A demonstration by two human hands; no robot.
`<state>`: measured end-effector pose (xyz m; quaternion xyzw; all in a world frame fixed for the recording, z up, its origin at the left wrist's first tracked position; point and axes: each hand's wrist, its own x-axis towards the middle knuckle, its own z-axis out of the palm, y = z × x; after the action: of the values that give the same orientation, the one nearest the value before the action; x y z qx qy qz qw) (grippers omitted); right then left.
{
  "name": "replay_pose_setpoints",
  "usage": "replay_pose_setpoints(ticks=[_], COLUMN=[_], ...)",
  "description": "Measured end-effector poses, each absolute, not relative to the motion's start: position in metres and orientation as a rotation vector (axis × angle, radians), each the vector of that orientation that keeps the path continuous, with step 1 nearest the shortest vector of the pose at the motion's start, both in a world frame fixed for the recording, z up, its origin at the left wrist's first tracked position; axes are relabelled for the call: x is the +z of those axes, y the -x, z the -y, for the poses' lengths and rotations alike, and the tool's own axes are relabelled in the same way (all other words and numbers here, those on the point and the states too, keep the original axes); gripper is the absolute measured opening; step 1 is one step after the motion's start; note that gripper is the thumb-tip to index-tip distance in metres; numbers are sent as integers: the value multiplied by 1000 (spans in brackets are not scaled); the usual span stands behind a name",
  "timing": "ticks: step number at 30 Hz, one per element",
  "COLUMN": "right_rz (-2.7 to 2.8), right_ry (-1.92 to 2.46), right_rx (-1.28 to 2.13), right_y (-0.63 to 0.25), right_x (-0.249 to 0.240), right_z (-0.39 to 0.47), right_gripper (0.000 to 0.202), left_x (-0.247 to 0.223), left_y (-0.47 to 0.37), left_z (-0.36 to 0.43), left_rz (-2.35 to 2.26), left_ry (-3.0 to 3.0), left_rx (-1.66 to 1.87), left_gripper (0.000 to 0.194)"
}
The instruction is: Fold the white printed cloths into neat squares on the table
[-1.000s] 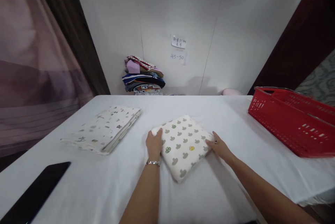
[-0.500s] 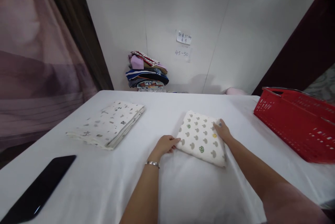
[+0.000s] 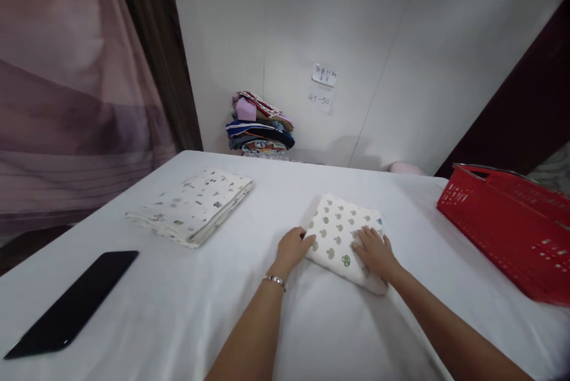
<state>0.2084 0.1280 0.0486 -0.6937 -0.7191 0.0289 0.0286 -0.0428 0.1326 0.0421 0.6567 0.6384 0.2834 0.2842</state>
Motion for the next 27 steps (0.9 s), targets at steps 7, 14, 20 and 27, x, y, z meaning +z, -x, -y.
replay_pose_setpoints(ticks=[7, 14, 20, 27], right_rz=[2108, 2115, 2110, 2210], right_ry=[2017, 2214, 2105, 2064], right_rx=[-10, 48, 97, 148], right_y=[-181, -203, -176, -166], right_x=[58, 31, 43, 51], right_z=[-195, -216, -238, -265], right_gripper=[64, 62, 57, 56], left_x=[45, 41, 39, 39], left_y=[41, 37, 35, 36], left_z=[-131, -132, -132, -131], left_rz=[-1757, -1795, -1830, -1829], left_ry=[-1756, -1785, -1806, -1829], left_rx=[718, 701, 700, 717], left_gripper=[24, 22, 26, 28])
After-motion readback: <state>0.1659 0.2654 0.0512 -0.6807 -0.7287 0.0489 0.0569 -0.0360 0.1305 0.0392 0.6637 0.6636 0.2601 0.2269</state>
